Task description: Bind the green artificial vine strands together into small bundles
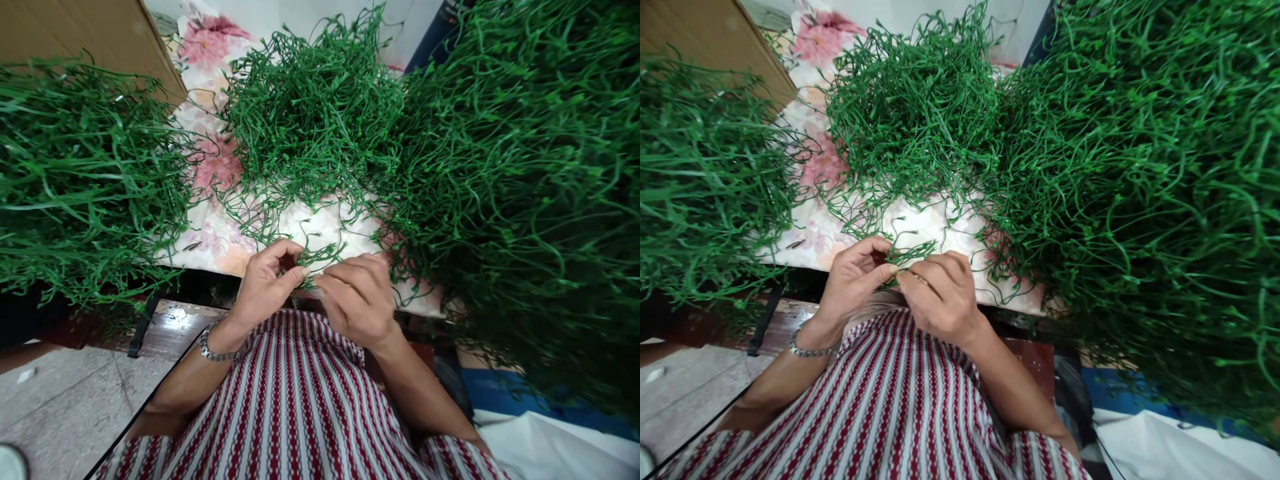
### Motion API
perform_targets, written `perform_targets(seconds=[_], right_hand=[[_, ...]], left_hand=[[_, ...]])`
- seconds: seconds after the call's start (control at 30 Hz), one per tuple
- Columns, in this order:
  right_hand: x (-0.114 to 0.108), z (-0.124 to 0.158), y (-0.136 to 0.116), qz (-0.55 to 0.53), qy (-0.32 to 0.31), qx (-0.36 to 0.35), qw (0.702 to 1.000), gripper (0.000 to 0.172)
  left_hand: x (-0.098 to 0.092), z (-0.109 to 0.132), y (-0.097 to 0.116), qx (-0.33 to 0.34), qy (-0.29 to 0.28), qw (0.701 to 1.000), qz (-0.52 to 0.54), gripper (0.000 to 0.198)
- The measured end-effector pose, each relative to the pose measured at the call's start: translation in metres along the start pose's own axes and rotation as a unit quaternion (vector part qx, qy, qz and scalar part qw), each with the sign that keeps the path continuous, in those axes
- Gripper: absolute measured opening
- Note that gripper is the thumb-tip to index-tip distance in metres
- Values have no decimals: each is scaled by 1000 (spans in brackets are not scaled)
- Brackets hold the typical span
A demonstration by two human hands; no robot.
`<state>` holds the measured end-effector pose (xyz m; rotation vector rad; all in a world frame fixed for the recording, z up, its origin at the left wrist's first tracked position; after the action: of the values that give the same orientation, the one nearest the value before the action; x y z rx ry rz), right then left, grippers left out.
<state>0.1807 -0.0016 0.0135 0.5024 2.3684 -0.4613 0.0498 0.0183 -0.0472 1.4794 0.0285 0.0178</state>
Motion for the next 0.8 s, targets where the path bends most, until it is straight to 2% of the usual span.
perform_targets(seconds=[0.07, 0.17, 0.27, 0.33, 0.4, 0.43, 0.53, 0.57, 0.63, 0.7, 0.8], right_hand=[[18, 5, -5, -14, -74, -13, 997, 13], [37, 14, -4, -11, -125, -4, 992, 9], [47, 20, -6, -26, -176, 2, 984, 13], [44, 21, -8, -57, -212, 8, 976, 13], [29, 15, -9, -98, -208, 14, 973, 13], [17, 9, -9, -118, -184, 16, 976, 16], [-22, -14, 2, -130, -60, 26, 989, 21], [-26, -21, 5, -113, -49, 18, 992, 25], [-16, -29, 11, -92, -101, -4, 991, 31], [0, -32, 16, -117, -149, -28, 981, 30], [16, -27, 21, -165, -166, -26, 972, 24]], left_hand=[[-5, -1, -2, -18, 18, 997, 79, 17], [-6, -3, -3, -47, 25, 984, 171, 23], [-2, -4, -3, -72, 18, 969, 235, 22], [-2, -4, -4, -77, 25, 966, 247, 21], [-3, -4, -6, -75, 31, 969, 234, 19], [-3, -4, -7, -72, 33, 973, 217, 18], [0, -1, -6, -57, 20, 988, 140, 15], [2, 0, -5, -51, 5, 992, 116, 13], [9, 4, -2, -42, -30, 995, 86, 8], [12, 6, -1, -36, -55, 996, 66, 5], [12, 9, 1, -10, -69, 997, 26, 8]])
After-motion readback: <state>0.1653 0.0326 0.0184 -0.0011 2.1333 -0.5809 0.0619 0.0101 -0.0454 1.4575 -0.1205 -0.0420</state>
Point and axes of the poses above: each hand's wrist, its own z-axis away from the middle knuckle, its own x-axis out of the palm, y = z × x, the point moved 8 cm from there along -z, towards the middle knuckle, and after that the axes turned 6 degrees about -x, right-handed, at the moved point
